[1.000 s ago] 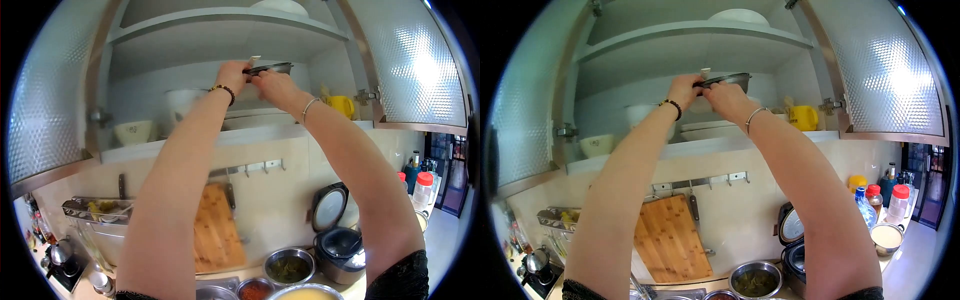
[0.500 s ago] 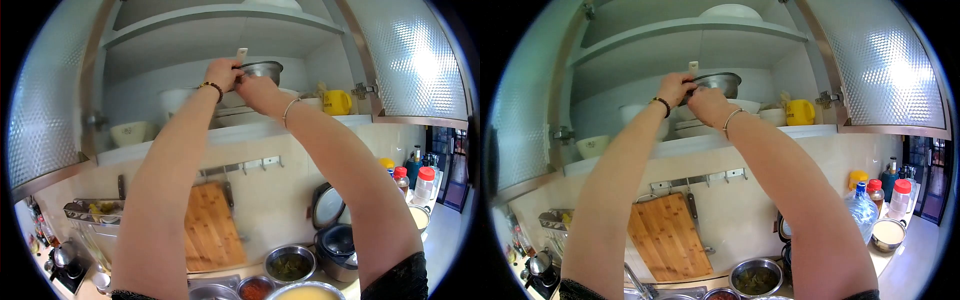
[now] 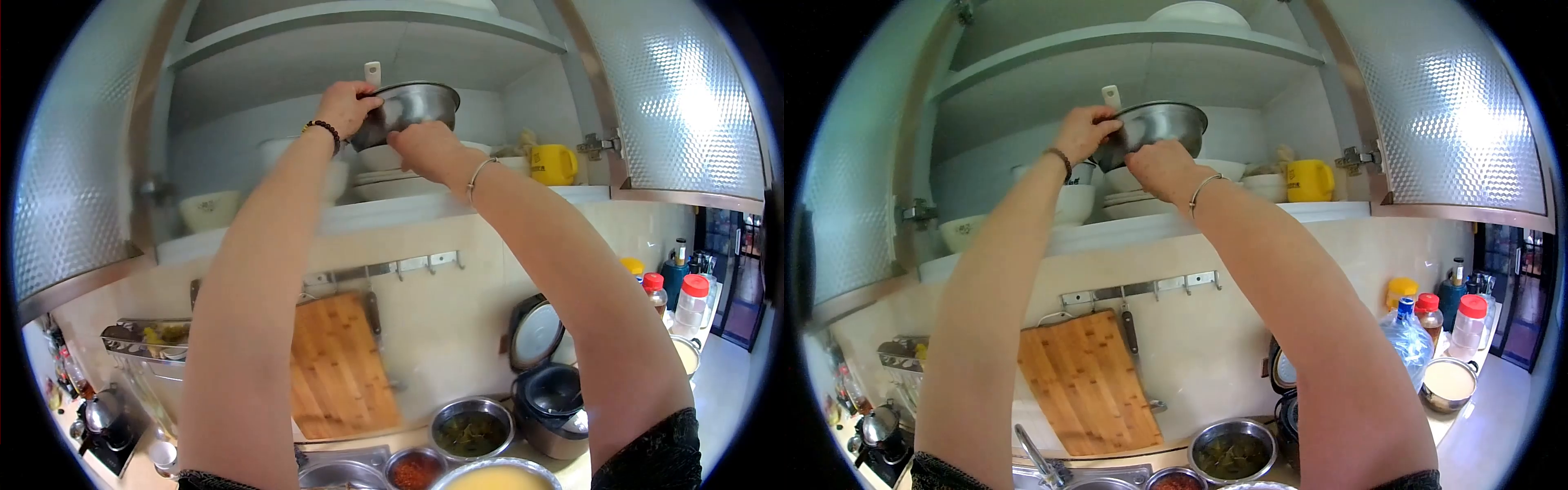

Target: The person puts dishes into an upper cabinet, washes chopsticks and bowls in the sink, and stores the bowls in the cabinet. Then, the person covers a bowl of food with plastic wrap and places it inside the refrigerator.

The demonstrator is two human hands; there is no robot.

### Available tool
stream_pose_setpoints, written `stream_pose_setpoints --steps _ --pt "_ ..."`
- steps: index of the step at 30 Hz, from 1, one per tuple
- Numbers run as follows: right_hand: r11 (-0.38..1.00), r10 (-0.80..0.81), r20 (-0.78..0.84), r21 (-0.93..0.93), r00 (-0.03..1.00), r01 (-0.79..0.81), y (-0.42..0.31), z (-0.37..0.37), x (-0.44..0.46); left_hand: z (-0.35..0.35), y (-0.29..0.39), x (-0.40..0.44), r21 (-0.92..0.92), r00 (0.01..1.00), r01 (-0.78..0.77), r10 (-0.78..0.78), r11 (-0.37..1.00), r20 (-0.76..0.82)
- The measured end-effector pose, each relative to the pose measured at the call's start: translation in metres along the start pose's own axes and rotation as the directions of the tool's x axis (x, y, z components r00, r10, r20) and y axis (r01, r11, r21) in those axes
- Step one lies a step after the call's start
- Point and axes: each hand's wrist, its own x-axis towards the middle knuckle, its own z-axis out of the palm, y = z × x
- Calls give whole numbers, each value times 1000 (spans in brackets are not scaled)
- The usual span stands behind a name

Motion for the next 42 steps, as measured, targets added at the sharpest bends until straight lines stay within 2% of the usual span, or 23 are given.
stream_pose_setpoints --steps 3,5,6,8,10,12,15,17,18,20,24,27,30,32,33,35,36,38,42 --pt "999 28 -5 34 1000 -28 3 6 4 -1 10 -10 117 998 -35 30 992 50" --pt "975 161 107 137 981 -175 8 5 10 1 17 -14 193 995 -53 36 980 89" --pt "974 164 102 139 981 -177 13 4 9 2 19 -15 257 991 -70 38 964 126" --pt "949 96 86 294 992 -118 22 7 4 4 18 -18 326 986 -84 31 942 164" --pt "954 115 55 274 992 -125 20 12 -1 8 18 -16 253 983 -48 1 966 185" --pt "958 136 25 250 990 -138 23 11 -4 7 16 -11 228 980 -84 39 970 195" --pt "974 95 -10 207 995 -91 21 10 3 9 0 -7 185 990 -69 45 980 133" --pt "976 119 -29 186 992 -112 22 7 5 11 0 -7 175 991 -133 133 976 15" --pt "976 122 -26 183 992 -115 20 7 3 12 0 -7 170 991 -135 134 976 16" --pt "976 112 12 189 994 -112 17 9 4 5 13 -13 337 989 -151 138 929 61" --pt "987 66 23 145 998 -69 17 9 8 6 13 -13 337 994 -100 83 936 64" --pt "994 82 48 67 996 -85 15 13 13 9 10 -11 313 993 -113 103 943 49" --pt "991 125 -4 44 992 -125 7 16 19 6 11 -12 244 995 -95 85 965 50" --pt "981 174 -76 106 982 -165 6 22 21 4 16 -11 276 994 -55 26 960 111" --pt "976 187 -70 130 980 -177 7 29 24 4 9 -10 271 993 -78 49 959 110" --pt "964 210 -89 186 974 -191 7 33 21 11 -4 -12 84 997 -82 82 993 4" --pt "957 220 -114 218 969 -192 7 31 16 12 -1 -11 74 994 -108 107 991 10" --pt "957 211 -128 229 969 -178 8 29 15 3 21 -17 64 992 61 -68 996 105" --pt "960 142 -190 265 971 -88 2 29 15 7 1 -12 93 997 -31 25 995 67"
